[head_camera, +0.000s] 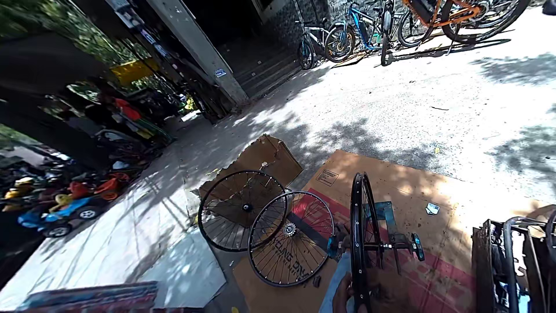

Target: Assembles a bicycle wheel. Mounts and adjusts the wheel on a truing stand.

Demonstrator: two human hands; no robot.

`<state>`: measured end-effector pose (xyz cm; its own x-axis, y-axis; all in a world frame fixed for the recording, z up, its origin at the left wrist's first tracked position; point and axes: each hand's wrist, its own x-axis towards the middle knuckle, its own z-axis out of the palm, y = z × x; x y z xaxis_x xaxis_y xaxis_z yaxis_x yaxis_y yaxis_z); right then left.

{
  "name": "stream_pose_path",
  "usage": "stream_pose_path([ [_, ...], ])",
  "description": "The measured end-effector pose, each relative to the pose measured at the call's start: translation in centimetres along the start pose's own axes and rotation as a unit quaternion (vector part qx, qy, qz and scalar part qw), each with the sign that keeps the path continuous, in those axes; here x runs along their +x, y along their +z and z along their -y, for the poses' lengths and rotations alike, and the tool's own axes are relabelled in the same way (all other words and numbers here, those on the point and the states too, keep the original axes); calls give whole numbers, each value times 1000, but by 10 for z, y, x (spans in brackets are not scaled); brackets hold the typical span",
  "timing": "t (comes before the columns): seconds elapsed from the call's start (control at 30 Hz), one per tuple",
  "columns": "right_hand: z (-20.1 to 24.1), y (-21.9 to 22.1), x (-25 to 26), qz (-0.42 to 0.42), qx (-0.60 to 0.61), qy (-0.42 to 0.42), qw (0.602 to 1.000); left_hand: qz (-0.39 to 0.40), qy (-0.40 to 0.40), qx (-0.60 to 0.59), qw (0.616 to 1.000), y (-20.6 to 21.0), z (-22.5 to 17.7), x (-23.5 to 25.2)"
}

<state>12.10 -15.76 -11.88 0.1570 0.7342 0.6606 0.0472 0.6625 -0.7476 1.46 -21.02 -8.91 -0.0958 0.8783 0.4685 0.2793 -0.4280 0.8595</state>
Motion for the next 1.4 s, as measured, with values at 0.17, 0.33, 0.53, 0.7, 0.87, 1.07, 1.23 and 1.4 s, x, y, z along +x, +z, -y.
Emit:
stream_pose_path([
  [0.17,-9,-17,-1,107,93,13,990,-45,-4,-12,999,-2,2,2],
  [0.33,-9,-61,37,328,119,48,936,-95,-12,-14,995,6,-10,2],
  [0.53,-17,-46,42,291,201,40,935,-66,-23,-103,992,1,-13,12],
  [0.7,-5,-2,-9,10,101,15,995,4,-19,-111,994,1,-17,26],
  [0.87,-10,-8,-6,35,87,1,996,26,3,-74,997,-1,-13,26],
  [1.07,-10,-27,-15,-69,105,64,990,81,4,-69,994,0,-29,48],
  [1.23,-10,-13,9,-99,47,117,987,15,-130,40,991,12,-54,76],
  [1.4,-41,-10,25,25,-4,58,998,-14,-101,67,993,10,-36,78],
])
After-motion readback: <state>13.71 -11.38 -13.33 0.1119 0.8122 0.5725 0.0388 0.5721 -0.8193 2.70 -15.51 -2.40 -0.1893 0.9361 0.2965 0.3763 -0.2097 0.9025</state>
